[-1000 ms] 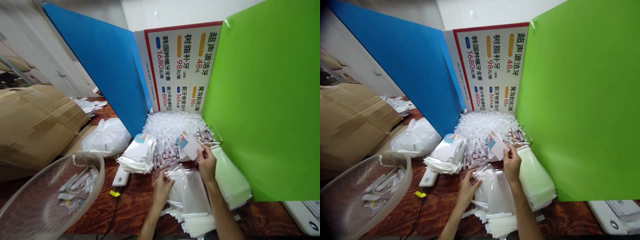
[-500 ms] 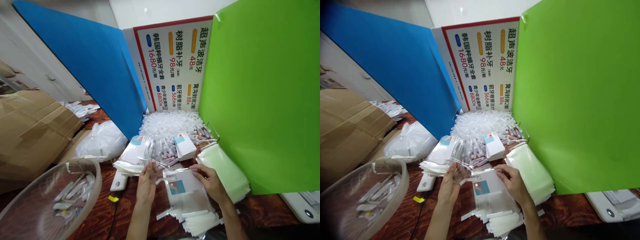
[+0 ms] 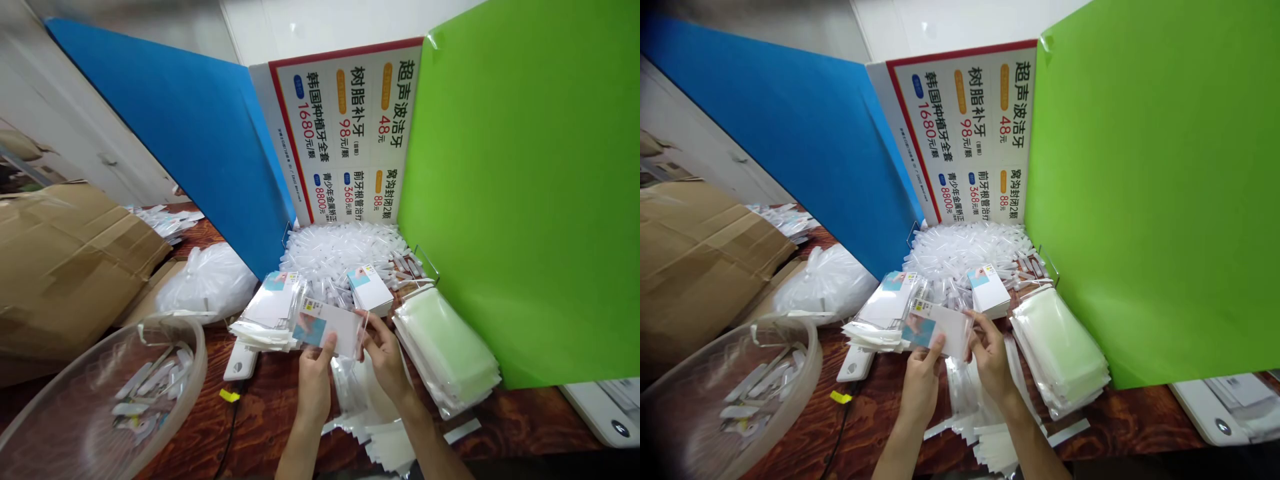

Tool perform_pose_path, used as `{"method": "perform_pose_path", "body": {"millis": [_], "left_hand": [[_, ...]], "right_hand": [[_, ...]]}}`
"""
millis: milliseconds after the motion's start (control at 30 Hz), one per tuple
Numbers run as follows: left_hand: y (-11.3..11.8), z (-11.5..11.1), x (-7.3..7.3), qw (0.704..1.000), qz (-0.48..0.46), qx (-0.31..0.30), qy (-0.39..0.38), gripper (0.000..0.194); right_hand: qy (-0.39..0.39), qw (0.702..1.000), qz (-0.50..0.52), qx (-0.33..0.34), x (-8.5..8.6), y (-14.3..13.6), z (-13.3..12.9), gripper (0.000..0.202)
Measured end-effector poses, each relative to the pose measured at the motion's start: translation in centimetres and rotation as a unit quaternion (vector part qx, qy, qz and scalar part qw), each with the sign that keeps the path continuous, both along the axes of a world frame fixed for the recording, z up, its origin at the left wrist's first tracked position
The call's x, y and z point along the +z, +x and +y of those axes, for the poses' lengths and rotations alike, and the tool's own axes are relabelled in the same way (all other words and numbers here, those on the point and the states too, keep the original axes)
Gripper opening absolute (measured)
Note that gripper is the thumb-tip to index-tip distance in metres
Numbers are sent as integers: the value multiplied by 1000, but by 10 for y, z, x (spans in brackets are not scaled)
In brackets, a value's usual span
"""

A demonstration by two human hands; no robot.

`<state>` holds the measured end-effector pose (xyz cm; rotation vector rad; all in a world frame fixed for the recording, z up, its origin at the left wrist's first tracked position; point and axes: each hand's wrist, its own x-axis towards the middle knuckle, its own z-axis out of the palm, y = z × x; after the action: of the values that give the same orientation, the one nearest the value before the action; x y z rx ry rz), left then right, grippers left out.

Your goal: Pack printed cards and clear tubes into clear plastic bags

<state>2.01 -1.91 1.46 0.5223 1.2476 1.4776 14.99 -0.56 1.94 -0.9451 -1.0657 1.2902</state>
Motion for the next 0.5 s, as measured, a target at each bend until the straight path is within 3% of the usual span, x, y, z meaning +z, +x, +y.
{"method": "perform_pose_path", "body": {"millis": [133,267,333,400,500], "left_hand": [[-25,9,8,997,73,-37,5,51],[-87,30,32,977,207,-47,5,60],[-119,44,43,950,309,-30,21,54],[-145,61,51,905,423,-13,34,41],[-166,86,56,826,562,-7,45,24]], "right_hand": [[24,1000,1,12,0,-12,2,47],[66,992,-104,-14,2,7,18,36],[89,978,-181,-59,2,21,33,32],[125,940,-290,-129,-1,32,50,29],[127,851,-464,-212,-10,41,70,30]]}}
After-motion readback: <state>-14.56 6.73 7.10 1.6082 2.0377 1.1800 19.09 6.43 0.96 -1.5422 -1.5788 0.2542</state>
